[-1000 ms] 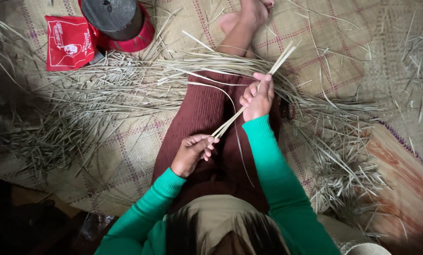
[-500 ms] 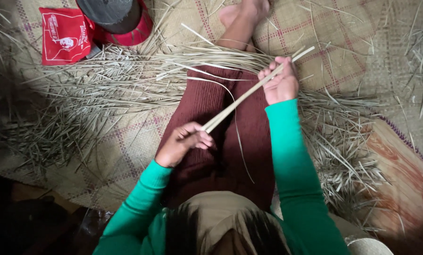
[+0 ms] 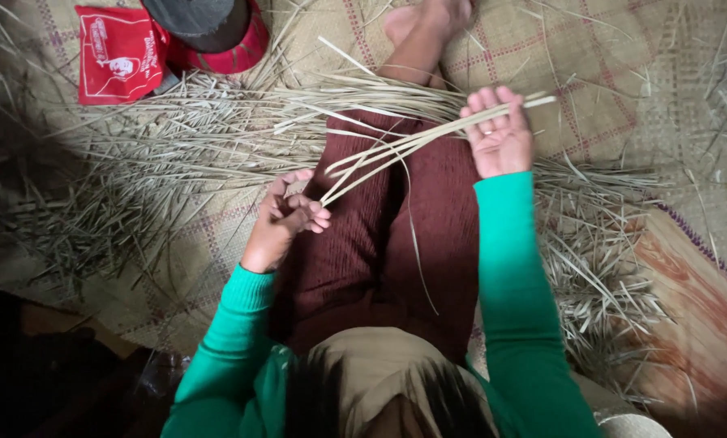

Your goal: Trimming the ends of dried straw strands with scissors and sorting them into bundles while sitting on a floor mat.

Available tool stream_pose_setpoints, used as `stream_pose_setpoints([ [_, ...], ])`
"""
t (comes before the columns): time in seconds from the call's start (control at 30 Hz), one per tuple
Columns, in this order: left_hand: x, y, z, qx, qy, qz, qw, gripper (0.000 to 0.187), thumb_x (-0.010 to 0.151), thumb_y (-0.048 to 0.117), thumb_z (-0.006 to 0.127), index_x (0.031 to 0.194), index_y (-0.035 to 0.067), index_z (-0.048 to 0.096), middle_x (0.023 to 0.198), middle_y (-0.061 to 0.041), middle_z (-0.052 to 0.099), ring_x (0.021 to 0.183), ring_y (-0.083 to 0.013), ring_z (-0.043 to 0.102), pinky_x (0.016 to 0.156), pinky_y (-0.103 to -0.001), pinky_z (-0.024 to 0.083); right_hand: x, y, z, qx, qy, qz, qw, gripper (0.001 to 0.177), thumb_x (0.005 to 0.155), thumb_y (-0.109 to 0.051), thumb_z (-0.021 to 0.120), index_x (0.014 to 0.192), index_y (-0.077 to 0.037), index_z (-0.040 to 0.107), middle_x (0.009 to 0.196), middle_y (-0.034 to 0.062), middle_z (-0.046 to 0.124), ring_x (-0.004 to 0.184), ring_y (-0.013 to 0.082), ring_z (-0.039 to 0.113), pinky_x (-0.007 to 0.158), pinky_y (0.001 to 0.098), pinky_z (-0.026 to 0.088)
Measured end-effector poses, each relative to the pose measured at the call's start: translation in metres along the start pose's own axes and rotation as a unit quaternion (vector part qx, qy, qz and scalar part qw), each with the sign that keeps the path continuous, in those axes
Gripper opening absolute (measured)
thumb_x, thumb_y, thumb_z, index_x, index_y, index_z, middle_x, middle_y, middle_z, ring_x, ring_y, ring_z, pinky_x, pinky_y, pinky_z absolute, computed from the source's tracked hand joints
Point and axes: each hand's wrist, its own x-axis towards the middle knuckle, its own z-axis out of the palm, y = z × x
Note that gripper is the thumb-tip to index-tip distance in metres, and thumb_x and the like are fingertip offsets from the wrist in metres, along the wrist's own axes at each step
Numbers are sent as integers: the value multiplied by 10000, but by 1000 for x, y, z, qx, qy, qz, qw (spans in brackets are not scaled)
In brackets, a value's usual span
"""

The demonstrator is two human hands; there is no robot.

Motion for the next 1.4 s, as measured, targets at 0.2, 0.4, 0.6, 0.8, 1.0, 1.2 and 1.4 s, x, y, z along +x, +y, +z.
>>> stream_pose_setpoints([
  [0.2,-3,-13,-4,65,18,-35,997,254,808,-65,462,1058,-45,507,722,-152,608,625,-190,617,577,-263,535,-17,-49,6,129,-305,16,943,116,867,-155,512,773,-96,480,689,-32,400,557,22,304,539,151,296],
  [0.4,-2,-26,-2,95,39,-58,993,190,854,-5,474,1042,-8,505,739,-81,589,619,-127,574,589,-208,493,-13,-106,-54,43,-106,-323,939,180,905,-165,495,1005,-38,573,915,114,596,622,95,579,620,193,480],
  [0.6,-7,14,30,428,96,44,898,225,841,163,520,1009,22,576,833,-71,557,666,-189,533,614,-276,435,-48,-76,-20,191,-275,-113,936,265,880,-55,530,1144,-34,543,1075,110,612,711,102,642,508,69,505],
  [0.8,-1,22,33,194,69,84,975,416,790,177,649,1149,17,513,1037,-149,563,794,-180,579,645,-279,529,-50,2,7,41,-75,-33,996,262,804,-327,596,1024,-187,622,1129,-17,601,1128,153,554,1059,387,473],
  [1.0,1,20,32,-61,89,76,991,202,783,25,614,940,-75,535,807,-139,555,626,-149,604,535,-200,542,-53,22,15,28,-29,5,999,287,825,-326,554,1036,-137,604,1115,46,603,1097,208,559,995,423,478],
  [1.2,-1,4,11,-223,70,46,971,124,805,11,553,868,-96,544,801,-230,585,710,-250,648,665,-320,571,-38,14,2,18,-31,13,999,315,815,-343,558,1053,-140,597,1115,36,608,1080,195,576,982,405,503],
  [1.4,-6,33,6,-275,111,174,939,126,808,11,517,874,-95,524,871,-240,568,767,-260,637,740,-306,572,-82,24,57,-142,-109,71,981,558,747,-565,433,1088,-139,550,854,86,590,746,201,587,686,279,503],
])
